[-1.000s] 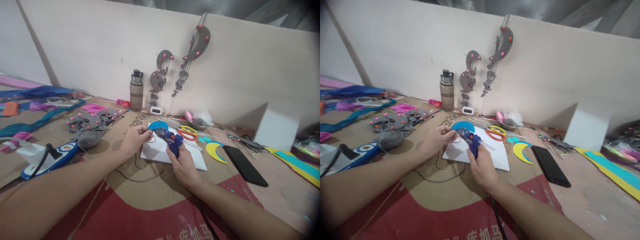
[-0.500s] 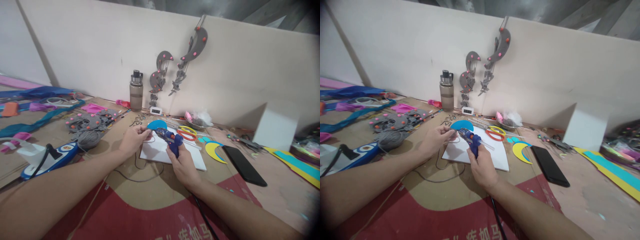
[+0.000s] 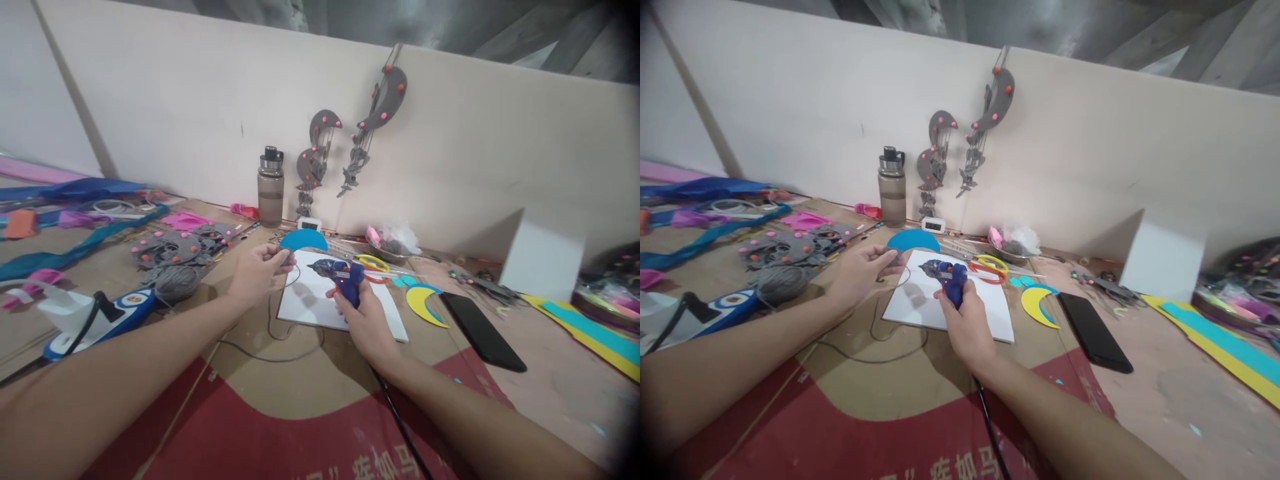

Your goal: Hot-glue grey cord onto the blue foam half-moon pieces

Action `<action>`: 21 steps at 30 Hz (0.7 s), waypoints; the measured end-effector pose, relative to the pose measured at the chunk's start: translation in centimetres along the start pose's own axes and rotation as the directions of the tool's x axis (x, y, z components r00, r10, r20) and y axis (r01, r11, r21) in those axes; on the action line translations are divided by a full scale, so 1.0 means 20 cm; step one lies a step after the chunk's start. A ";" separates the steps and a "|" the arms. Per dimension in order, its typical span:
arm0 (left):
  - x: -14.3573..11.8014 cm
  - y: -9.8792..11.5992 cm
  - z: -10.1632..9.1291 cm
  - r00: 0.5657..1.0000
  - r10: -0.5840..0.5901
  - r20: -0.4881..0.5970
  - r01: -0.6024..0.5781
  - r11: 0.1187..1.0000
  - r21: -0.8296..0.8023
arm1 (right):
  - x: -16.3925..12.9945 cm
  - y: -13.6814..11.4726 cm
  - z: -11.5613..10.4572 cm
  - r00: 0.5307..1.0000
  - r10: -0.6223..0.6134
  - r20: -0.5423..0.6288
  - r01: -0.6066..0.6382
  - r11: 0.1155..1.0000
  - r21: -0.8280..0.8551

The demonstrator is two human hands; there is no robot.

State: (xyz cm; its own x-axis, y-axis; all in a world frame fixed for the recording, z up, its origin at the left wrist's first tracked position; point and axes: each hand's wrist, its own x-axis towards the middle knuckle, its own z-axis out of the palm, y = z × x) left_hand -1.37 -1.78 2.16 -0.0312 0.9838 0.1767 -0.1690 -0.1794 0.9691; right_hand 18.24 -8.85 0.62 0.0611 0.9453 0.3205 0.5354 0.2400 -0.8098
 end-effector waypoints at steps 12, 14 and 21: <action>-0.12 0.14 0.07 0.986 0.159 0.047 -0.161 0.985 0.060 | 0.06 -0.08 -0.11 0.938 -0.344 0.037 0.282 0.699 -0.657; -0.15 0.15 0.07 0.969 0.237 0.068 -0.245 0.950 0.195 | 0.03 -0.14 -0.10 0.924 -0.384 0.007 0.335 0.797 -0.503; -0.27 0.20 0.08 0.804 0.508 0.308 -0.594 0.671 0.443 | -0.04 -0.27 0.04 0.985 -0.135 0.103 0.055 0.830 0.555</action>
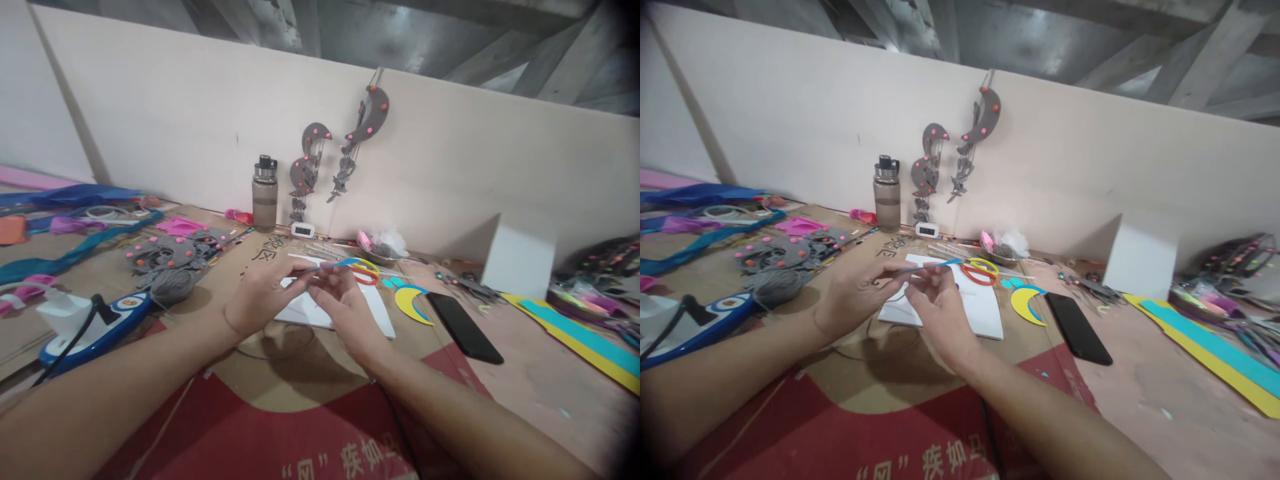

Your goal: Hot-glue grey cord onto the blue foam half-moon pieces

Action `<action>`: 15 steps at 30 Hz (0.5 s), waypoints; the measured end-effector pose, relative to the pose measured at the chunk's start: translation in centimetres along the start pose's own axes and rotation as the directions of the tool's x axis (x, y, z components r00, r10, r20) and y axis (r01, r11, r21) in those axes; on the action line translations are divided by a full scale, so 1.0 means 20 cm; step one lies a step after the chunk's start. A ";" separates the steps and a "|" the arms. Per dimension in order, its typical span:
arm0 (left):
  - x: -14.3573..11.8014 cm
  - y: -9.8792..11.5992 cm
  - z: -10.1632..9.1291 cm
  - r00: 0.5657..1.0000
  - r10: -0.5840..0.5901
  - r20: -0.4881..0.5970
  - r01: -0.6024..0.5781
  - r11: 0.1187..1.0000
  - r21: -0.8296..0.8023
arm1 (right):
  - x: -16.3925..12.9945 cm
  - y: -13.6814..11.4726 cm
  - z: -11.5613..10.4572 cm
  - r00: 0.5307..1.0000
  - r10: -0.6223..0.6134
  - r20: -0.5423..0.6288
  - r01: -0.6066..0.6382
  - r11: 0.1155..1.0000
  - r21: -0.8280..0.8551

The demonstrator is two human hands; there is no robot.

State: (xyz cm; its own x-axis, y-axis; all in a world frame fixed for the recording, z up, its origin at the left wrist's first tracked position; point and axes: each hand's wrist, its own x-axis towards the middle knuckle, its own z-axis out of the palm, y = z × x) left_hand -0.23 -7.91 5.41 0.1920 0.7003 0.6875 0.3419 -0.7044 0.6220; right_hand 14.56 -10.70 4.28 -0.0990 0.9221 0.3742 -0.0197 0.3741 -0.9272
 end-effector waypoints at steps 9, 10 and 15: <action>0.03 0.04 0.02 0.964 -0.264 0.035 0.266 0.943 -0.199 | -0.01 0.01 -0.01 0.985 0.103 -0.138 -0.087 0.989 0.116; 0.03 0.04 0.02 0.951 -0.303 0.063 0.308 0.913 -0.268 | -0.01 0.01 -0.02 0.985 0.084 -0.153 -0.069 0.993 0.097; 0.03 -0.01 0.06 0.898 -0.402 0.178 0.432 0.732 -0.527 | -0.01 0.05 -0.03 0.972 0.089 -0.216 -0.069 0.993 0.095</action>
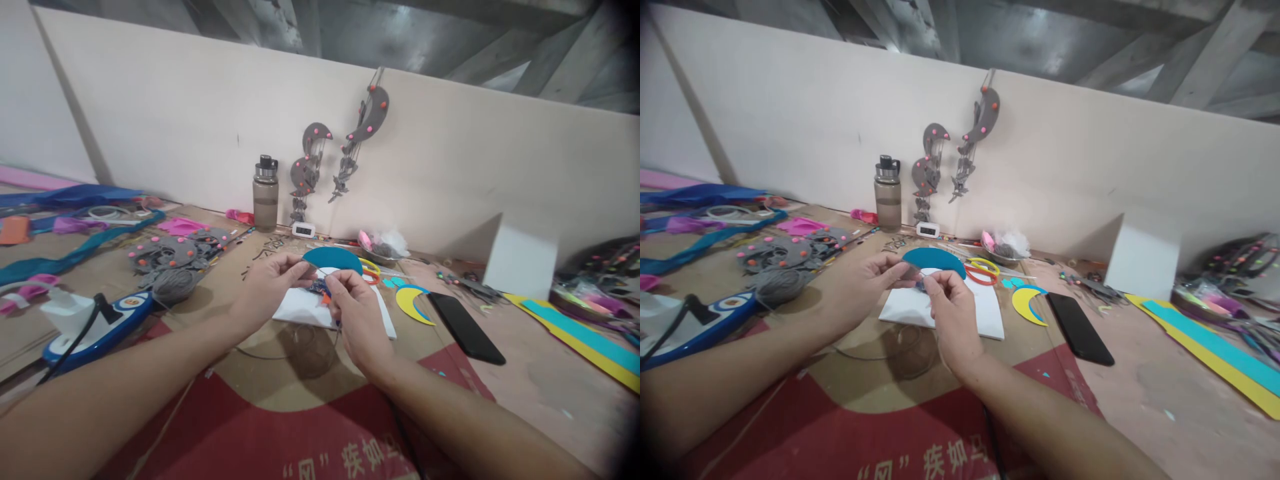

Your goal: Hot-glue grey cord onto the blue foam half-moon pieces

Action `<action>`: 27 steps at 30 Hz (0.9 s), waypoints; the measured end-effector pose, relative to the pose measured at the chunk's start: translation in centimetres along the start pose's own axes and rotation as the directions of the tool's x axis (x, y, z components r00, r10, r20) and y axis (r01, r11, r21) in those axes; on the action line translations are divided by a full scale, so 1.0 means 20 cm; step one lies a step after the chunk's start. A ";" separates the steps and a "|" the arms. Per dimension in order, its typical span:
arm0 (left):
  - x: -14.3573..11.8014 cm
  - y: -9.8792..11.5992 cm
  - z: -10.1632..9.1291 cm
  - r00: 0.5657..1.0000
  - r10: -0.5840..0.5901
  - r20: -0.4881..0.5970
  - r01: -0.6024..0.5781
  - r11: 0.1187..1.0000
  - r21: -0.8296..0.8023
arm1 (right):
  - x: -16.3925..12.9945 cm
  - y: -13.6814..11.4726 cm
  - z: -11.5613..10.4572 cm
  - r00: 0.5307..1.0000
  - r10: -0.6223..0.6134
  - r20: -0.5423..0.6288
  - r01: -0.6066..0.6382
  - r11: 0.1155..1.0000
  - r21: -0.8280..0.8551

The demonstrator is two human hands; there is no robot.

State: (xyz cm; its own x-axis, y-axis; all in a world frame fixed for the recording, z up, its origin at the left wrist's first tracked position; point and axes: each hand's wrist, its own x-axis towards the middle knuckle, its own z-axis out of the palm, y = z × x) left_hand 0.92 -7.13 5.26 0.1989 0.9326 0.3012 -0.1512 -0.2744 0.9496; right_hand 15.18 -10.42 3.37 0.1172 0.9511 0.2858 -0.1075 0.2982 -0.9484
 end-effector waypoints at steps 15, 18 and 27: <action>-0.03 -0.08 0.02 0.996 -0.054 0.066 0.068 0.970 -0.233 | 0.02 0.10 -0.01 0.993 0.050 -0.104 -0.046 0.998 0.045; -0.04 -0.07 0.03 0.996 -0.059 0.073 0.076 0.966 -0.249 | 0.02 0.10 -0.01 0.994 0.043 -0.102 -0.036 0.997 0.066; -0.05 -0.07 0.03 0.988 -0.077 0.137 0.119 0.937 -0.327 | 0.01 0.07 -0.02 0.988 0.042 -0.147 -0.041 0.999 0.009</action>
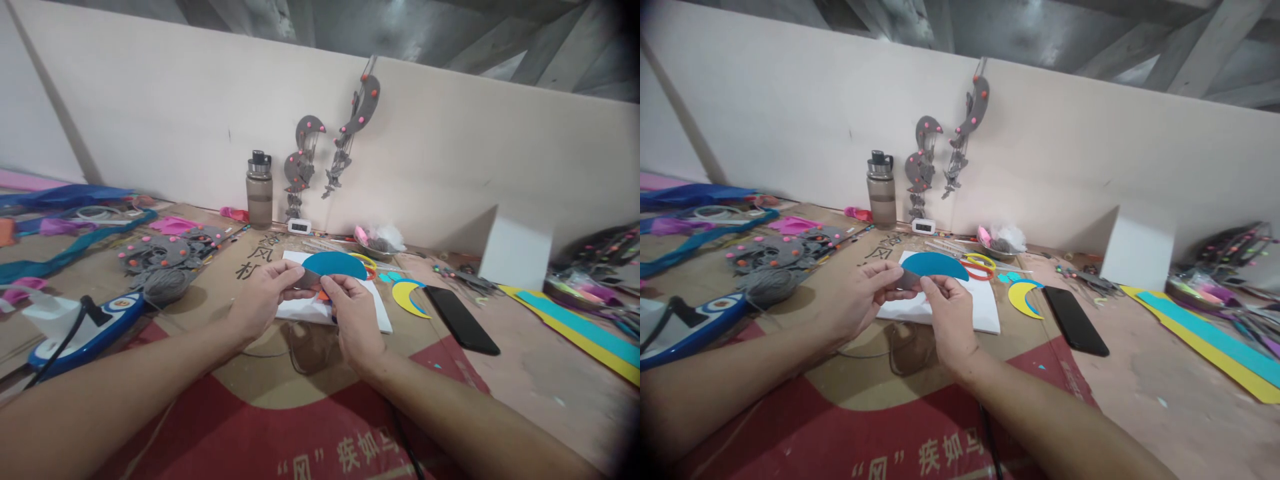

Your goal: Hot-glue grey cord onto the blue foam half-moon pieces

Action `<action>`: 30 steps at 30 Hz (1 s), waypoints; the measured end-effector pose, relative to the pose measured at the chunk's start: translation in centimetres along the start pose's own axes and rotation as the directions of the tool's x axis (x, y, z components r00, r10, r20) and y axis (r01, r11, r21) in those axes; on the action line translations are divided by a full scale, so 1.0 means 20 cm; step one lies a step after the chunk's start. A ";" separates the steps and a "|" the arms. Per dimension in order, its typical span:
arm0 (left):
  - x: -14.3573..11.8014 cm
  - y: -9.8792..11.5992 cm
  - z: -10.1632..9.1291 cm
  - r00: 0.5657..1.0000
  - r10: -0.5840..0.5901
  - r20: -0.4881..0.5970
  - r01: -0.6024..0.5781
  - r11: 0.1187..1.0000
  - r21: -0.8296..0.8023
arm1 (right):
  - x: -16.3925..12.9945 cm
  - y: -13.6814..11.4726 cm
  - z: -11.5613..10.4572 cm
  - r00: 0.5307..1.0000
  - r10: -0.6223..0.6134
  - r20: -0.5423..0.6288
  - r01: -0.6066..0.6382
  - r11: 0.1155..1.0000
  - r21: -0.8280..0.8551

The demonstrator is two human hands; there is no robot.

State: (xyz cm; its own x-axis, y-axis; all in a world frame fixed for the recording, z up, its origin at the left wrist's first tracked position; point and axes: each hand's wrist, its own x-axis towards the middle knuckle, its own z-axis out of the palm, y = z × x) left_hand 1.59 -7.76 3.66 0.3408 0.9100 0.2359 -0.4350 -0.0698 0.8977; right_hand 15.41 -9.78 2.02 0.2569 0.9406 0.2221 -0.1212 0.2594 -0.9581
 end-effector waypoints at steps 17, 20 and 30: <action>-0.01 -0.02 0.06 0.997 0.039 -0.069 -0.024 0.977 0.210 | -0.02 -0.04 0.01 0.993 -0.118 0.031 0.121 0.984 -0.131; -0.01 -0.02 0.06 0.995 0.064 -0.079 -0.044 0.972 0.233 | -0.02 -0.05 0.01 0.994 -0.110 0.006 0.109 0.983 -0.147; 0.00 -0.02 0.03 0.996 0.012 -0.088 -0.010 1.000 0.023 | 0.00 0.01 -0.01 0.999 -0.054 0.002 0.053 0.969 -0.241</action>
State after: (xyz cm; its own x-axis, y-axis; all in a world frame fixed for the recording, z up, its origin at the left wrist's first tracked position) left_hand 2.24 -7.91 3.50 0.2609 0.9415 0.2132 -0.4192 -0.0885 0.9036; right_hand 15.55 -9.84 1.85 0.2608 0.9258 0.2738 0.1271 0.2482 -0.9603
